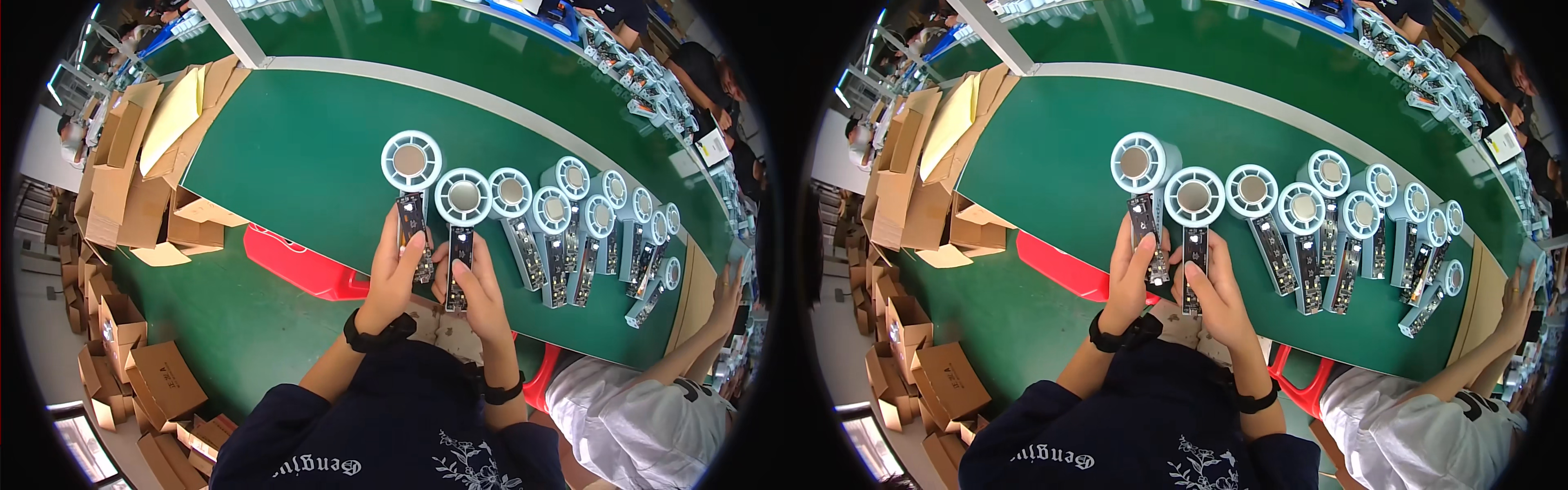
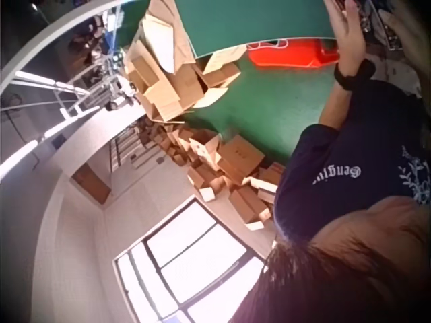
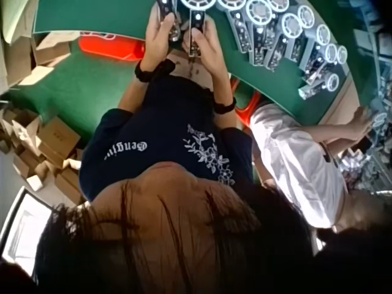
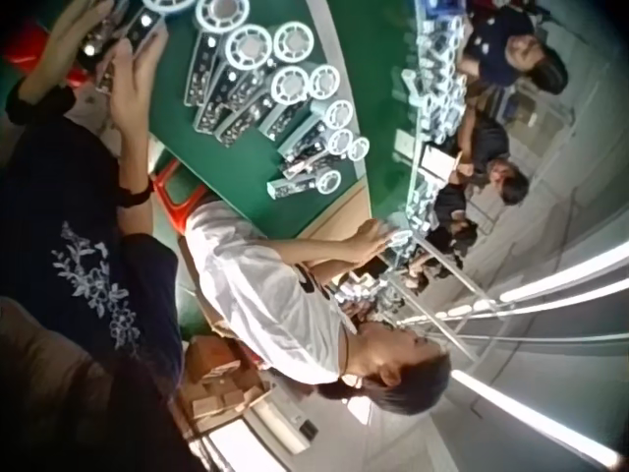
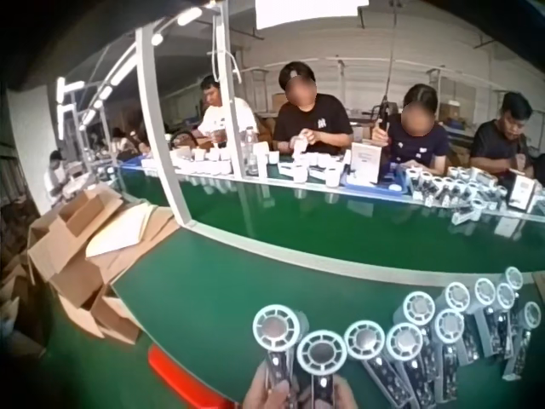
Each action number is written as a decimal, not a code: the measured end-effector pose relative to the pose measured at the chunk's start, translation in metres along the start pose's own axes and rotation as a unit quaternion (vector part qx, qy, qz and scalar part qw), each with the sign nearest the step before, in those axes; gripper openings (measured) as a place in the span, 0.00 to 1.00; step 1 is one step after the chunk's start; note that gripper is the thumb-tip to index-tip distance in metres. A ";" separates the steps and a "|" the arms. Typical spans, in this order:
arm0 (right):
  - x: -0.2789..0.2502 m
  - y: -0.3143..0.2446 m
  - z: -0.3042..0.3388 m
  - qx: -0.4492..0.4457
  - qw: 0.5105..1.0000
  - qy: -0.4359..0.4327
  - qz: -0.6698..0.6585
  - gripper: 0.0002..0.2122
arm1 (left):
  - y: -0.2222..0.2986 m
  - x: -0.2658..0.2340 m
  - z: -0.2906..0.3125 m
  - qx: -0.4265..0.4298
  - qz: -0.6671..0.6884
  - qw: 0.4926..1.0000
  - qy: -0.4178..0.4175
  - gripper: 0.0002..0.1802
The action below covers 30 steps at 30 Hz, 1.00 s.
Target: The person picks up handheld fan assemblies from an assembly line table, tests their LED displays and fan functions by pressing their power buttons by hand, and arranges the tested fans on the table.
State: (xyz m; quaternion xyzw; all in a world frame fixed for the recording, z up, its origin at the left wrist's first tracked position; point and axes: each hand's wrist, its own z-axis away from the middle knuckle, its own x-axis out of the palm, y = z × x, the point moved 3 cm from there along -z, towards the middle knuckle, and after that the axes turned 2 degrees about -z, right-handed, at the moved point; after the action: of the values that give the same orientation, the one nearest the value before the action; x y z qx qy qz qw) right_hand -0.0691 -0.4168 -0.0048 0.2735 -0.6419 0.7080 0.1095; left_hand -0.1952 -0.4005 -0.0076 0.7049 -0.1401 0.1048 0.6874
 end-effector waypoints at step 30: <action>0.001 -0.003 0.000 0.025 0.999 -0.022 0.010 0.17 | -0.001 -0.004 -0.004 -0.008 -0.014 1.000 0.010 0.26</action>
State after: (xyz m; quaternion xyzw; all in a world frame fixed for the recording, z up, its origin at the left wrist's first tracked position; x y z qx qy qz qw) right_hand -0.0684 -0.4167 -0.0012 0.2855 -0.6286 0.7189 0.0813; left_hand -0.1990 -0.3959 -0.0096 0.7004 -0.1237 0.1010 0.6957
